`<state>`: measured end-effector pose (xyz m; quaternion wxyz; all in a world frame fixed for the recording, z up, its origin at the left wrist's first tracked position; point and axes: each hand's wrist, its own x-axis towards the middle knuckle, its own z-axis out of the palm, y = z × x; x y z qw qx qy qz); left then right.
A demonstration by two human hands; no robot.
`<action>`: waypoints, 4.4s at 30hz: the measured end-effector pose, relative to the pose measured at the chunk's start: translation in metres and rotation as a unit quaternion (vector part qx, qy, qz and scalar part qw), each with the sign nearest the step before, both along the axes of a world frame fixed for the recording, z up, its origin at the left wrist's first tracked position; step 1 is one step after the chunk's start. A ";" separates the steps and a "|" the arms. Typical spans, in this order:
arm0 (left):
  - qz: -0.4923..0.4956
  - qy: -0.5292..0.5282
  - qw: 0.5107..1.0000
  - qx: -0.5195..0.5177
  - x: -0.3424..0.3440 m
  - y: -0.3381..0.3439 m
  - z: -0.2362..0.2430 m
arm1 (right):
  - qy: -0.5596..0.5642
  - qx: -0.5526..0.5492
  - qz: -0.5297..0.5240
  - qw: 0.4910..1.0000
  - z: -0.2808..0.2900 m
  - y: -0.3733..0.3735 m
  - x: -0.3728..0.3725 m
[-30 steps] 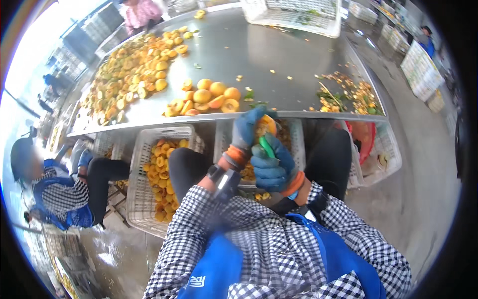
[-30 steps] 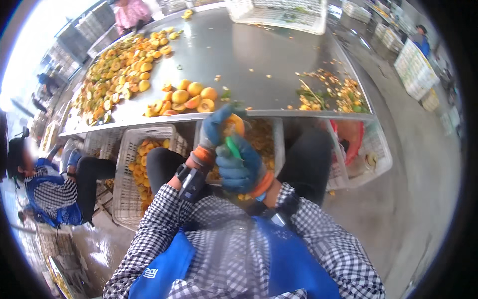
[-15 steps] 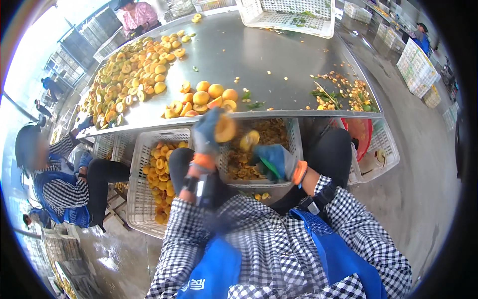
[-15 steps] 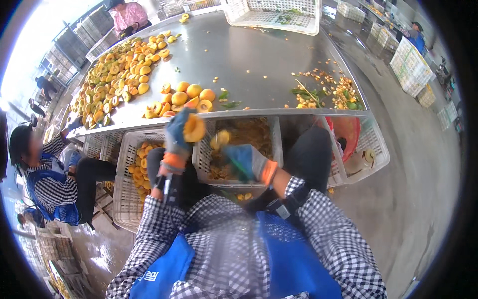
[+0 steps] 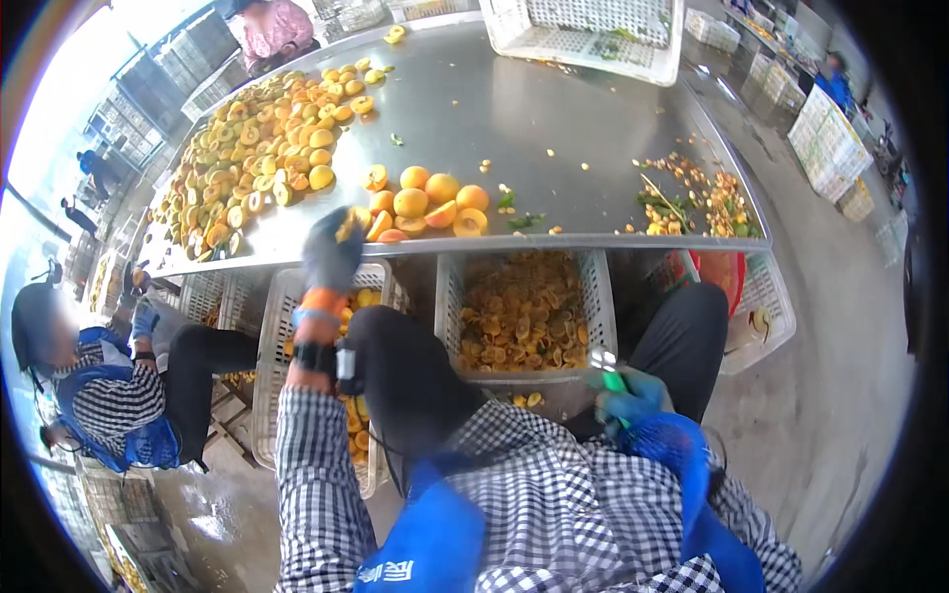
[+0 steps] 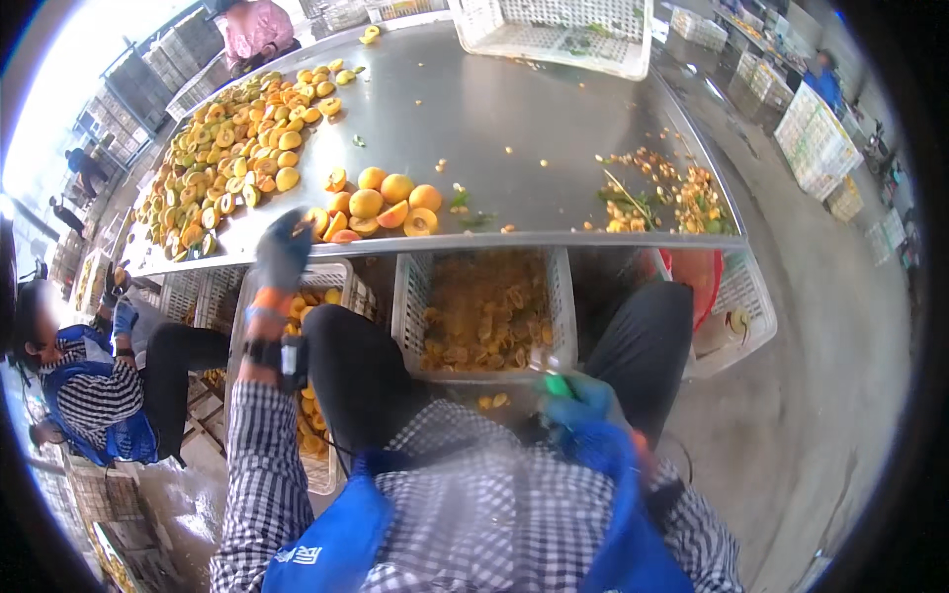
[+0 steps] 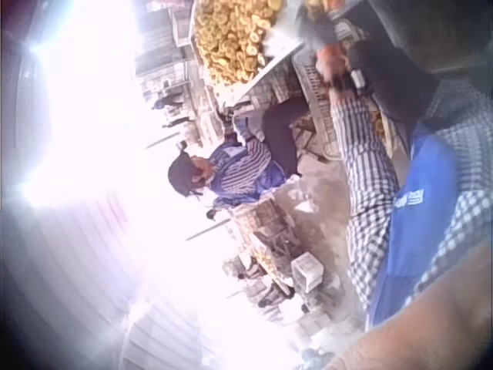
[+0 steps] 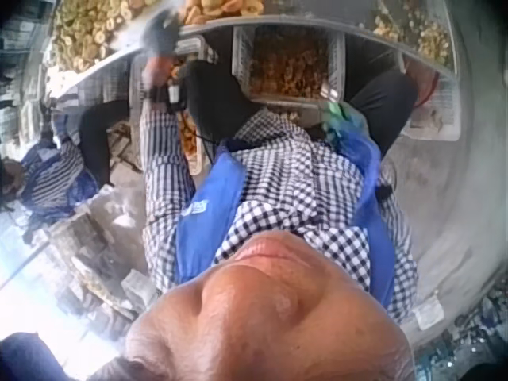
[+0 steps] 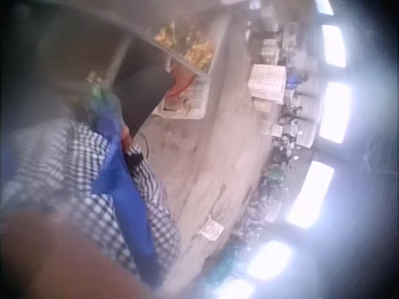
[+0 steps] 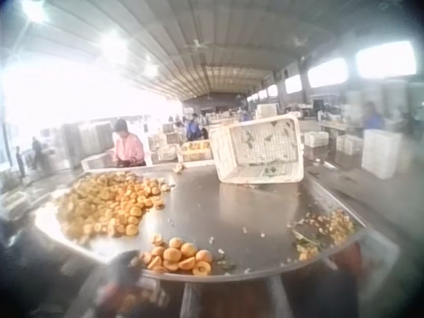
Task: The recorder uses a hand-held pitting tool to remove pits from apricots on an industrial processing table.
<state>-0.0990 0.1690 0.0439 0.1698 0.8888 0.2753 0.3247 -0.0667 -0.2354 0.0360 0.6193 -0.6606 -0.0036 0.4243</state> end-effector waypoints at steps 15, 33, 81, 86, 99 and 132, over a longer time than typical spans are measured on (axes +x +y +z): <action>-0.235 -0.042 0.971 0.007 0.078 -0.103 0.006 | -0.221 0.085 0.095 0.967 0.054 0.062 0.095; -0.285 -0.170 0.797 -0.504 0.077 -0.105 -0.027 | -0.680 0.040 0.056 0.730 -0.008 0.135 0.114; -0.333 -0.096 0.936 0.054 0.073 -0.106 -0.003 | -0.511 0.046 0.181 0.839 -0.021 0.154 0.105; -0.346 -0.125 0.930 -0.016 0.080 -0.106 -0.015 | -0.588 -0.020 0.144 0.796 -0.017 0.149 0.103; -0.335 -0.210 0.858 -0.328 0.079 -0.123 -0.015 | -0.630 0.019 0.104 0.769 -0.018 0.148 0.094; -0.333 -0.161 0.893 -0.255 0.080 -0.123 -0.015 | -0.318 0.246 0.126 0.907 -0.024 0.154 0.090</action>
